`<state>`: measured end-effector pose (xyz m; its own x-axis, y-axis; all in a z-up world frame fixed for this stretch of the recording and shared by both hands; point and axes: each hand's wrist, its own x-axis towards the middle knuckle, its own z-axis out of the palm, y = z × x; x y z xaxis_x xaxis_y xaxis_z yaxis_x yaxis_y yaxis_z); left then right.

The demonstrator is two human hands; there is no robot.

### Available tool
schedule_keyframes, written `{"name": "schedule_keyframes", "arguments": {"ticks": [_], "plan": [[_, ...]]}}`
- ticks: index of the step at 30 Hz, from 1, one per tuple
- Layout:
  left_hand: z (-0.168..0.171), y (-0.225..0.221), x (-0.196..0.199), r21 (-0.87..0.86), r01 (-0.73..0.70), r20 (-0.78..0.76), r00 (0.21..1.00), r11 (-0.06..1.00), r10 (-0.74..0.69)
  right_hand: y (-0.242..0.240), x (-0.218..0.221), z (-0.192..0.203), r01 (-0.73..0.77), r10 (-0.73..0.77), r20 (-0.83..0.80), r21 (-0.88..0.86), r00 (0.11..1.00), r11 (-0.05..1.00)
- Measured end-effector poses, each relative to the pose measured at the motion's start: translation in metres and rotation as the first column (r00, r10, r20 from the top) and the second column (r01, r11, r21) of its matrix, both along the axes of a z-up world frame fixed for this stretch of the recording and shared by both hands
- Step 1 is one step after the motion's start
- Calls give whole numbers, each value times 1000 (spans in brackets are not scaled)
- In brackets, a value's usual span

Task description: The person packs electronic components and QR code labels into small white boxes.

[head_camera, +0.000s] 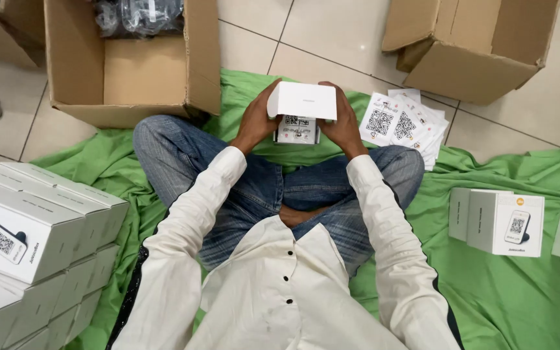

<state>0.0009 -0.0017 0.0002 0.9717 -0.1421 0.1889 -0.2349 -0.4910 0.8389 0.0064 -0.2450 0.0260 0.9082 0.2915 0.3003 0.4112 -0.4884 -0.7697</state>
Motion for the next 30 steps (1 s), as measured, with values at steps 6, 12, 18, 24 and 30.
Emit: {"name": "schedule_keyframes", "arguments": {"ticks": [6,12,18,24,30], "plan": [[5,-11,-8,66,-111,-169,978,992,120,7,-7,0,95,-103,-170,-54,980,994],[0,-15,-11,-35,-51,11,999,998,52,2,-8,-5,16,-17,-48,-5,999,1000],[14,-3,-11,75,39,-14,999,996,-38,-9,-10,-9,-10,9,-32,-46,999,999],[-9,13,-16,115,183,-21,983,976,-182,-12,-19,-16,-83,82,-131,3,988,997],[42,36,-32,288,361,-352,901,887,-252,-54,-25,-35,-269,229,-301,-101,926,958]]}}
